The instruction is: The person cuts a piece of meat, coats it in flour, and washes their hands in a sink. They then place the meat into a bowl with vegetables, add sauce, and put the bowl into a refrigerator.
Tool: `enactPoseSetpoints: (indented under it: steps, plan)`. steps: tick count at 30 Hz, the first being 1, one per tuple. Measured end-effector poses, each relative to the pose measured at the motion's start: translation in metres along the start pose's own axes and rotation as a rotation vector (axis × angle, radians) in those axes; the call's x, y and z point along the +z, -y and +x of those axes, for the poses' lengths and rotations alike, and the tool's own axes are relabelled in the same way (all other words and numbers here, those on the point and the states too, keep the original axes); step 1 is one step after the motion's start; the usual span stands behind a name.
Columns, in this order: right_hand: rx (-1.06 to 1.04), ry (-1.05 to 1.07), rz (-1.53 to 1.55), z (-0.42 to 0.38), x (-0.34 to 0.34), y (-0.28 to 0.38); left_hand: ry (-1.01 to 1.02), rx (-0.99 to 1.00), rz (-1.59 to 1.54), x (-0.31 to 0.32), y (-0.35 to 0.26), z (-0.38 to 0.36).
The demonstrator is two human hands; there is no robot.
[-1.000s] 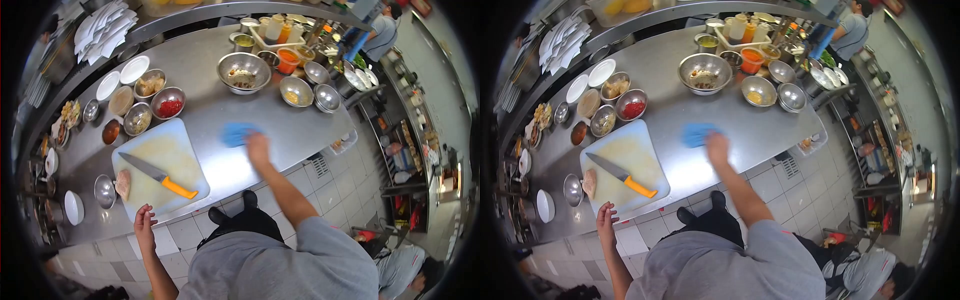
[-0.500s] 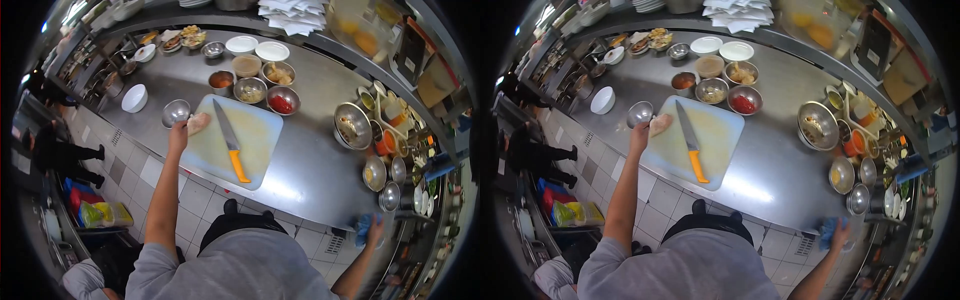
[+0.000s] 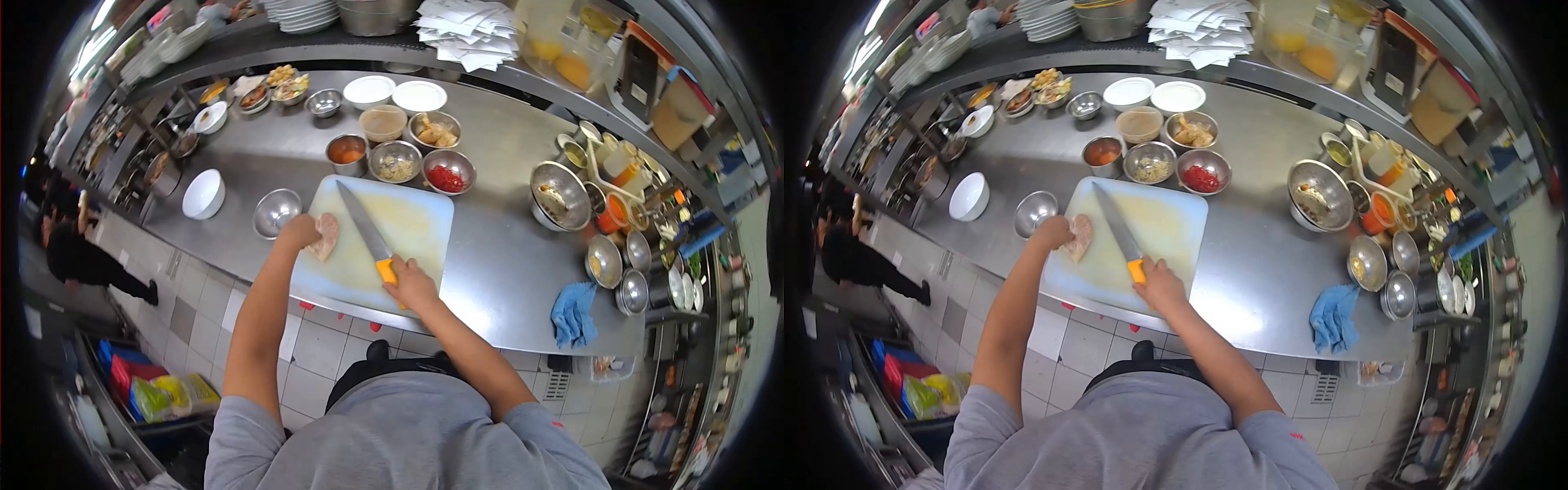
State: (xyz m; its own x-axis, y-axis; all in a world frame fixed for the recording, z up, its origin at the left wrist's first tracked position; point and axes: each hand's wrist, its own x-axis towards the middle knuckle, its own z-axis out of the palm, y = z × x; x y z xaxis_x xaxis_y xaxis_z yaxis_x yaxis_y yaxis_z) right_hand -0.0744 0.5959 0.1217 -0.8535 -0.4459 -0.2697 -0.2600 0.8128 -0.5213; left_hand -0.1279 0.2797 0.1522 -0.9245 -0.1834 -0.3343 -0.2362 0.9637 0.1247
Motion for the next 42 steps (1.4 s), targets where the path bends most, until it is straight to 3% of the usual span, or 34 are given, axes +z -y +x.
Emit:
enactPoseSetpoints:
  steps: [2,6,8,10,12,13,15,16,18,20,23,25,32,35,37,42]
  plan:
    - [0.038,0.01,0.041,-0.002,0.005,0.002,0.306,-0.021,-0.073,-0.005,-0.007,0.001]
    - [0.186,-0.009,-0.004,-0.047,0.005,-0.009,0.367,0.199,-0.158,0.002,-0.036,-0.006]
    - [0.271,-0.055,0.023,-0.076,0.002,-0.024,0.465,0.311,-0.349,0.008,-0.059,-0.005]
    - [0.339,0.003,0.286,-0.117,-0.002,-0.039,0.521,0.416,-0.445,0.012,-0.094,-0.01]
    - [0.113,-0.346,0.371,-0.156,0.048,-0.084,0.586,0.548,-0.582,0.016,-0.135,-0.022]
    - [0.126,-0.35,0.365,-0.172,0.035,-0.078,0.602,0.608,-0.607,0.015,-0.158,-0.025]
    - [0.617,-0.312,0.907,-0.209,-0.001,-0.041,0.657,0.595,-0.807,0.029,-0.197,-0.028]
    - [0.624,-0.315,0.902,-0.211,0.002,-0.042,0.677,0.621,-0.848,0.037,-0.215,-0.026]
    - [0.493,-0.614,0.99,-0.214,0.012,-0.049,0.706,0.661,-0.884,0.067,-0.237,-0.012]
    - [0.499,-0.643,0.976,-0.198,0.006,-0.043,0.018,0.953,-0.315,0.103,-0.251,0.001]
    - [0.546,-0.596,0.876,-0.17,-0.004,-0.039,-0.019,0.863,-0.234,0.108,-0.243,-0.005]
    - [0.472,-0.525,0.542,-0.153,0.014,-0.049,-0.019,0.849,-0.183,0.102,-0.233,-0.014]
    - [0.429,-0.43,0.443,-0.116,0.036,-0.05,-0.066,0.836,-0.175,0.102,-0.222,-0.024]
    - [0.537,-0.27,0.514,-0.116,0.022,-0.039,-0.065,0.813,-0.153,0.1,-0.221,-0.029]
    - [0.506,-0.245,0.337,-0.117,0.022,-0.038,-0.061,0.811,-0.147,0.099,-0.221,-0.03]
    - [0.549,-0.107,0.241,-0.169,0.029,-0.039,-0.079,0.825,-0.157,0.108,-0.212,-0.025]
